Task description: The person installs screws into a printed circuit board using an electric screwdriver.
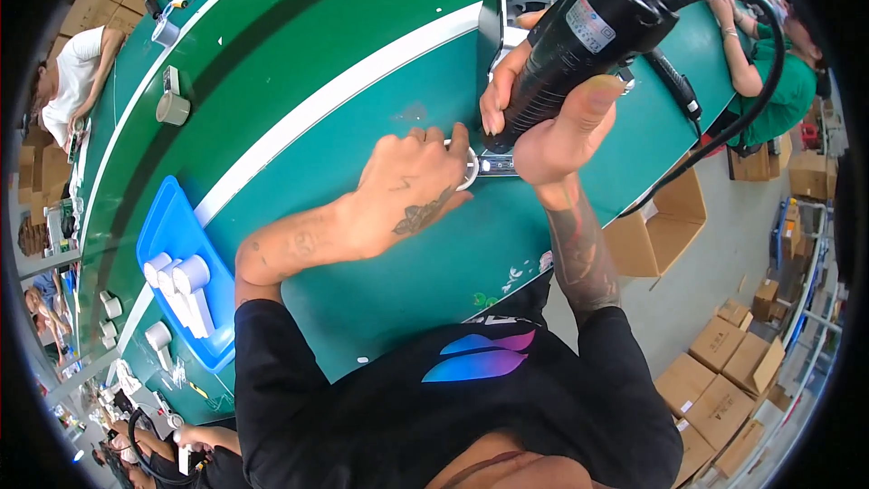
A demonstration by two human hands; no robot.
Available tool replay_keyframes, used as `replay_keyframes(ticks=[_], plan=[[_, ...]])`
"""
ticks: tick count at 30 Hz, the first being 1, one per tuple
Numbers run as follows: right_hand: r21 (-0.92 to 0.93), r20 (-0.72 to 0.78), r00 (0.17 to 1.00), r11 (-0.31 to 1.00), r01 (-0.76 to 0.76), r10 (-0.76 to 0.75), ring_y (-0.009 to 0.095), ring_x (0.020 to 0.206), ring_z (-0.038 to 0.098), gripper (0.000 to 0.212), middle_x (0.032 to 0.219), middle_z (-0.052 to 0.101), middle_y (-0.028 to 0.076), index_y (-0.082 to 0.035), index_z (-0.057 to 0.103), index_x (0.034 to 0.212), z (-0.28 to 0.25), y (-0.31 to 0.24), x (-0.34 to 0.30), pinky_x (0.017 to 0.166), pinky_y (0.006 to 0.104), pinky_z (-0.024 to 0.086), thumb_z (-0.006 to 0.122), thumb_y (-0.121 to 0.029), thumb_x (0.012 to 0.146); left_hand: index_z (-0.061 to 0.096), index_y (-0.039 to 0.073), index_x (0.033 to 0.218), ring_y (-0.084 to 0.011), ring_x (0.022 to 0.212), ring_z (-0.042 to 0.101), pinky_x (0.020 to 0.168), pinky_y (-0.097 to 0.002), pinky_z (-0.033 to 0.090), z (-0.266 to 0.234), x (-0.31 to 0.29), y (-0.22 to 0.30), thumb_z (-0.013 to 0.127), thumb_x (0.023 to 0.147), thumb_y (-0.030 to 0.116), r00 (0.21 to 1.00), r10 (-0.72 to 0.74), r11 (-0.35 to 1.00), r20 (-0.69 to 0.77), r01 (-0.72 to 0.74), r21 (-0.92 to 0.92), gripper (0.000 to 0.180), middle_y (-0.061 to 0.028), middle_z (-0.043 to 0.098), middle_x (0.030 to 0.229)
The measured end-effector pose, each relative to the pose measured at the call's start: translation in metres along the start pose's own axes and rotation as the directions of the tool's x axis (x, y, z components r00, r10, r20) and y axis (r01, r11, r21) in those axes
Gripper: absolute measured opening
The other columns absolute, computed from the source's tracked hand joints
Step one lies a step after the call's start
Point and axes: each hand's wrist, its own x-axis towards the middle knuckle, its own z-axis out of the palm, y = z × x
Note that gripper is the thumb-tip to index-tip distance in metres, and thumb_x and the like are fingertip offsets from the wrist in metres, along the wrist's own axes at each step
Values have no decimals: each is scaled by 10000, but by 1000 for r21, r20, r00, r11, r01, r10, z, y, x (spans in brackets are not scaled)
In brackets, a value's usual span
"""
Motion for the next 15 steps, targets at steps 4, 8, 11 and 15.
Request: replay_keyframes(ticks=[4, 8, 11, 15], plan=[[53, -9, 1000, 998, -22, 22, 155, 454, 481, 965, 625, 515, 101, 74, 430, 1203, 1, 5, -4, 430, 289, 416, 374, -824, 856, 572, -103, 1191, -244, 789, 682, 585, -345, 542, 0, 0, 1, 792, 765, 350, 1000, -14, 1000, 20, 14, -19, 660, -133, 651, 817], [47, 16, 1000, 999, -22, 22, 148, 458, 479, 964, 628, 513, 98, 67, 423, 1175, 2, 9, -13, 431, 283, 419, 388, -836, 840, 561, -101, 1204, -248, 762, 685, 580, -342, 539, -1, 1, -2, 791, 765, 361, 998, 1, 1000, 56, -1, -12, 677, -130, 656, 813], [117, 36, 999, 993, 32, -37, 125, 492, 498, 893, 670, 549, 96, 64, 449, 1167, -3, 17, -14, 448, 259, 407, 438, -777, 865, 556, -94, 1206, -244, 741, 686, 576, -336, 537, -1, 3, -3, 789, 767, 367, 998, 17, 1000, 59, -16, -9, 678, -124, 656, 807], [64, -1, 997, 995, -72, 73, 147, 495, 504, 963, 656, 530, 87, 17, 442, 1107, 0, 3, -19, 456, 282, 424, 415, -887, 776, 556, -81, 1212, -242, 729, 686, 572, -337, 536, 0, 2, -3, 794, 764, 367, 998, 21, 1000, 54, -21, -10, 677, -121, 654, 802]])
